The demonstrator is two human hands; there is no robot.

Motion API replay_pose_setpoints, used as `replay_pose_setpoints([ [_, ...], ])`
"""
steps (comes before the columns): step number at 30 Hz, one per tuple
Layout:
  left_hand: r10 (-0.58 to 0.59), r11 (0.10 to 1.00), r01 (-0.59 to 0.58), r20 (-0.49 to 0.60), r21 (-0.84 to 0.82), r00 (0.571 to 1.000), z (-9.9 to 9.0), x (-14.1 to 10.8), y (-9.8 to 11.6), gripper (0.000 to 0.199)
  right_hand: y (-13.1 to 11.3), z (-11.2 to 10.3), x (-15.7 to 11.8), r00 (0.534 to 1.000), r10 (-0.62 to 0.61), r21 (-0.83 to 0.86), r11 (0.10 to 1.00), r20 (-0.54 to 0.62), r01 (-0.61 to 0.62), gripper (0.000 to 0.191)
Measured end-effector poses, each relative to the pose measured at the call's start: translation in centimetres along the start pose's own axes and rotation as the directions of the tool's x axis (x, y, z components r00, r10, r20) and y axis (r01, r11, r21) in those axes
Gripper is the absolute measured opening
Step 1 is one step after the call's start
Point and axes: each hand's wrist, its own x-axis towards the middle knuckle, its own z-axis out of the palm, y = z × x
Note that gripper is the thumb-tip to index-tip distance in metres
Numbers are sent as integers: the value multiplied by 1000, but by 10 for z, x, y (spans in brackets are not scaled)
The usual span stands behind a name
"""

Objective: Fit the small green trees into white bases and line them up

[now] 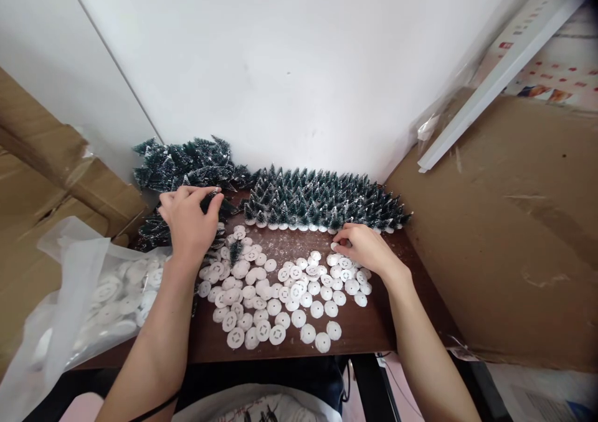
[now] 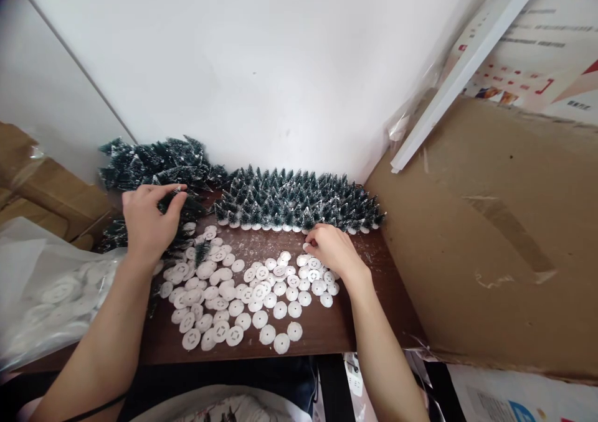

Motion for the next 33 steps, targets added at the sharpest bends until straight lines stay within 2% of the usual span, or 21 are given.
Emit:
replay_pose_setpoints([
  [4,27,985,-34,-44,-166,999,-6,5,10,24,0,0,-1,1000,13,4,1000,1,-13,11],
  [7,-6,952,-18,-78,-305,997,-9,5,17,26,-1,0,-1,1000,24,0,1000,-1,-24,11],
  [13,-102,902,66,-63,-428,993,-10,3,24,24,-1,2,0,1000,27,-14,1000,11,-27,11],
  [18,-93,810,67,-15,-582,996,-11,3,31,21,-1,1,1,1000,27,-22,999,13,-27,10],
  [28,-50,737,30,-10,-675,999,-12,-2,40,22,-4,1,0,995,102,-65,993,-5,-102,11],
  [33,-9,726,32,37,-687,999,-11,-7,50,20,-6,2,1,993,116,-97,988,-7,-116,11],
])
